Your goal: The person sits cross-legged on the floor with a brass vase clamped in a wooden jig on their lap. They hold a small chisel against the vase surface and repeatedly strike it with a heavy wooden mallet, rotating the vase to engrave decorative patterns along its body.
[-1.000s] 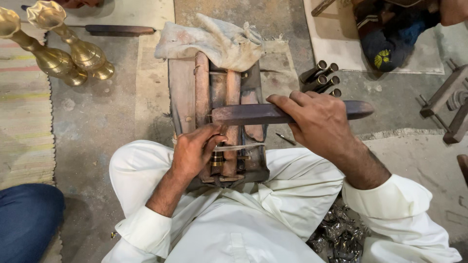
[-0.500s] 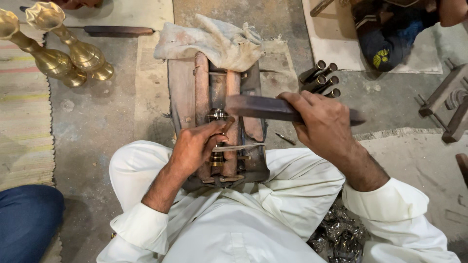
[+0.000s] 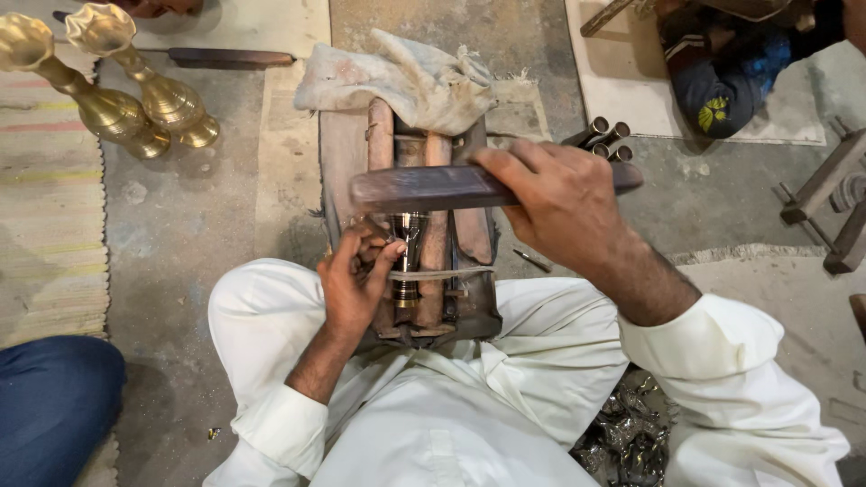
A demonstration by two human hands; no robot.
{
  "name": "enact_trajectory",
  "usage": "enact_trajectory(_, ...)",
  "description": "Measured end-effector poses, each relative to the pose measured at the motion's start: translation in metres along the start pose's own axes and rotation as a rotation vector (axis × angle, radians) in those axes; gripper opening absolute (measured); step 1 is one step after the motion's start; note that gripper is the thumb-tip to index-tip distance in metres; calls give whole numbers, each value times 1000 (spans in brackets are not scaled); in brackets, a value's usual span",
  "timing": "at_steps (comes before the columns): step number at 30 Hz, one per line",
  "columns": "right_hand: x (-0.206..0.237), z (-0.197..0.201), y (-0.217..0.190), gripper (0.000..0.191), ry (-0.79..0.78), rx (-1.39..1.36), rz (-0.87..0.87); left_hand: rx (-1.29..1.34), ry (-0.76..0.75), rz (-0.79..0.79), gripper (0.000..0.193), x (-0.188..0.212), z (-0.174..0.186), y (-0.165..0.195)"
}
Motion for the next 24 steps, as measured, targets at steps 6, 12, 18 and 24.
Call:
enact_trajectory(6, -21, 11, -7, 39, -179, 118, 43, -58, -48, -58, 23, -3, -6, 13)
enact_trajectory(12, -28, 14, -4, 40, -230, 69, -40, -80, -65, -60, 26, -8, -6, 17)
enact_trajectory(18, -14, 6, 6, 43, -259, 22, -77, -137, -89, -130, 27, -8, -8, 21)
enact_trajectory(24, -4, 0, 11, 36, -330, 34, -132, -177, -116, -134, 28, -11, -9, 24)
Point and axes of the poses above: each hand's wrist, its own x-axis away from the middle knuckle, its own z-axis out of the back of the hand, y = z × x, the point moved 7 cm from there along -x, towards the middle knuckle, and after that the axes turned 9 degrees about z, right-handed, at the moved point
